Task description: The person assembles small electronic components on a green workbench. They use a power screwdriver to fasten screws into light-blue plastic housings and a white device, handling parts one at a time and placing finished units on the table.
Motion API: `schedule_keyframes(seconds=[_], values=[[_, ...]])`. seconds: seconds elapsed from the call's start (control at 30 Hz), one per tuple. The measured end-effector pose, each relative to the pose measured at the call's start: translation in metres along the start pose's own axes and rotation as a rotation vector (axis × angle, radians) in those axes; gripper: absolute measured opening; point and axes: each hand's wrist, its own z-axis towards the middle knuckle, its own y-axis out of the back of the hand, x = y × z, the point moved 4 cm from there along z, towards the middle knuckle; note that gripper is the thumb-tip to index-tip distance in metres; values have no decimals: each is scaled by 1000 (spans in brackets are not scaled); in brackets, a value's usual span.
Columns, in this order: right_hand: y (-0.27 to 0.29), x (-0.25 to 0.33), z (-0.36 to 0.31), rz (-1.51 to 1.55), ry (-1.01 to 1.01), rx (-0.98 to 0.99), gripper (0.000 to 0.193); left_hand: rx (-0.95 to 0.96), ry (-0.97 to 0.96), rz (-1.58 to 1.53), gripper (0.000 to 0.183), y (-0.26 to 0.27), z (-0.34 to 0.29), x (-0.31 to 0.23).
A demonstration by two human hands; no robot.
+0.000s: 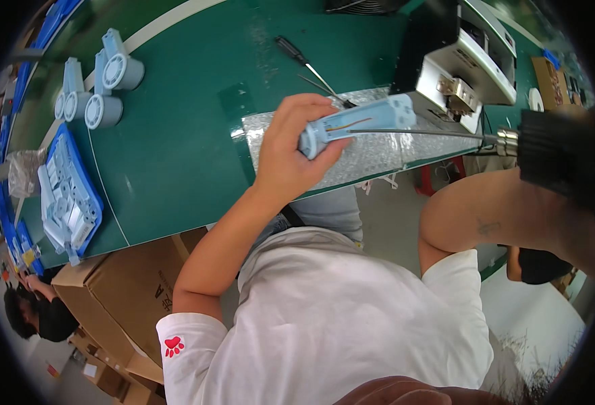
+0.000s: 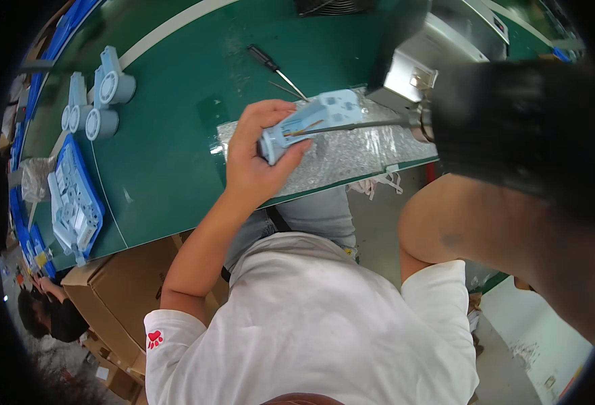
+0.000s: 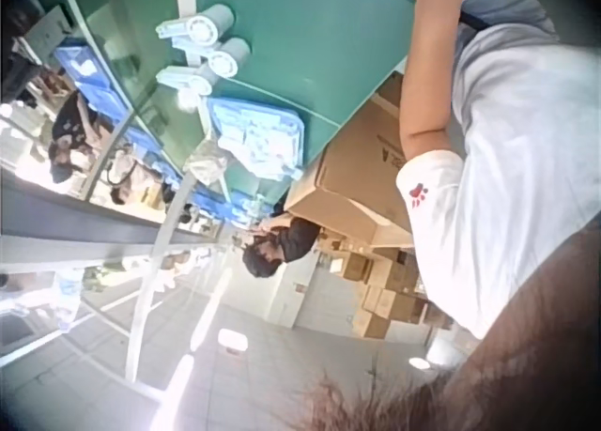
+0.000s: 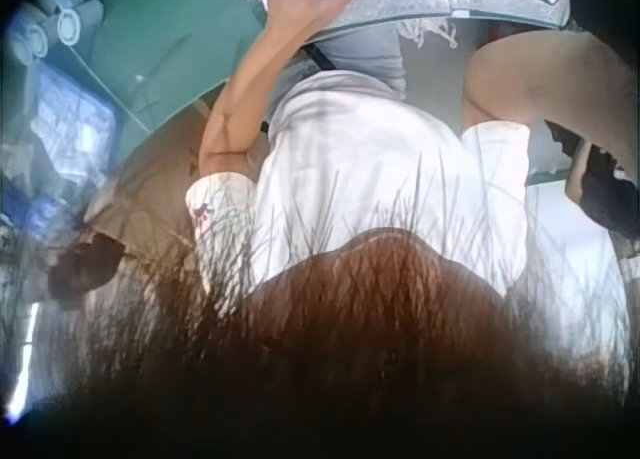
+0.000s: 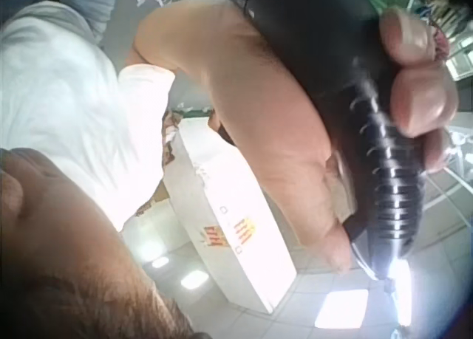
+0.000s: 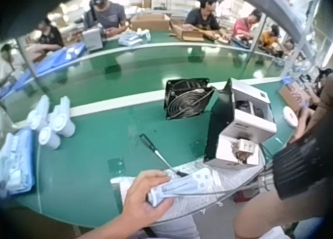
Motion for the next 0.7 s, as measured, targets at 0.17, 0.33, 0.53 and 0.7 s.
schedule_keyframes(seconds=[0.17, 0.33, 0.53, 0.7], values=[[-9, -21, -11, 51, -24, 12, 29, -4, 27, 28, 43, 2, -1, -1], [-15, -28, -18, 68, -20, 23, 29, -34, 20, 13, 40, 4, 0, -3], [-18, -26, -21, 91, 1, 24, 29, -6, 65, -11, 42, 4, -1, -3], [-19, -23, -23, 111, 21, 23, 29, -23, 13, 10, 42, 5, 0, -2]])
